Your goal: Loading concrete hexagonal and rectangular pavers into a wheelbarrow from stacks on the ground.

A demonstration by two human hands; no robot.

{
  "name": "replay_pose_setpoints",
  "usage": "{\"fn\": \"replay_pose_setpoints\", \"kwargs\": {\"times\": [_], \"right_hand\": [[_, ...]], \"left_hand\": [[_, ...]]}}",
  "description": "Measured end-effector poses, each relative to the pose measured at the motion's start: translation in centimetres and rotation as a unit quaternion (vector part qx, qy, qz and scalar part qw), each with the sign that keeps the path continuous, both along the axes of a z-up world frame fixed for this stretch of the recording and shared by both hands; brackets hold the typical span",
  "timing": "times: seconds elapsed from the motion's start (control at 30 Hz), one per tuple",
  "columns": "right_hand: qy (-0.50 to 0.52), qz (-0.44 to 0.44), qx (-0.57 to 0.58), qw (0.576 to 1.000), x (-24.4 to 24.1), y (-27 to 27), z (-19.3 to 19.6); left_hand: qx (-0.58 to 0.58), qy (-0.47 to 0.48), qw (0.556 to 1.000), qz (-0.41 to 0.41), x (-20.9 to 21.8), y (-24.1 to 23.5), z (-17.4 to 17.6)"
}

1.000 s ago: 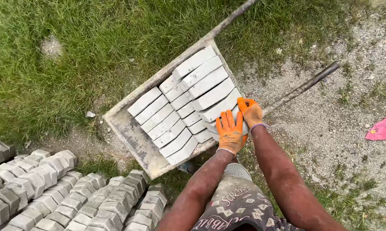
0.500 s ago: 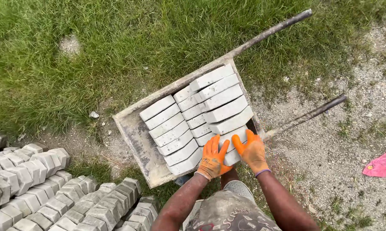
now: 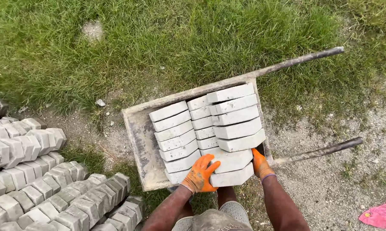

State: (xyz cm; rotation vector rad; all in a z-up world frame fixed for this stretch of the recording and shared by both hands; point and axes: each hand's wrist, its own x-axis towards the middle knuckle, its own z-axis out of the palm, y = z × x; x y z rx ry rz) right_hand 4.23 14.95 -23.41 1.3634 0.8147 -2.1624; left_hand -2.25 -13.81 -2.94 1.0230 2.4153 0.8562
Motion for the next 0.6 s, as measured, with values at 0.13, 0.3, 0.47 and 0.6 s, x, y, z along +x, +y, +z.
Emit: {"fn": "replay_pose_setpoints", "kwargs": {"times": [0.13, 0.3, 0.47, 0.6], "right_hand": [[0.06, 0.09, 0.016, 0.994, 0.3, -0.1, -3.9], [0.096, -0.08, -0.102, 0.987, 2.8, -1.3, -14.5], [0.118, -0.063, -0.12, 0.984, 1.6, -0.9, -9.7], [0.174, 0.016, -0.109, 0.979, 0.7, 0.5, -1.2]], "left_hand": [[-0.011, 0.02, 1.0, 0.004, 0.6, 0.1, -0.4], [-0.022, 0.001, 1.0, -0.009, 0.5, 0.3, 0.2], [-0.027, -0.003, 0.999, 0.026, 0.2, 1.1, 1.1], [-0.01, -0.073, 0.992, 0.104, 0.6, 2.4, 5.8]]}}
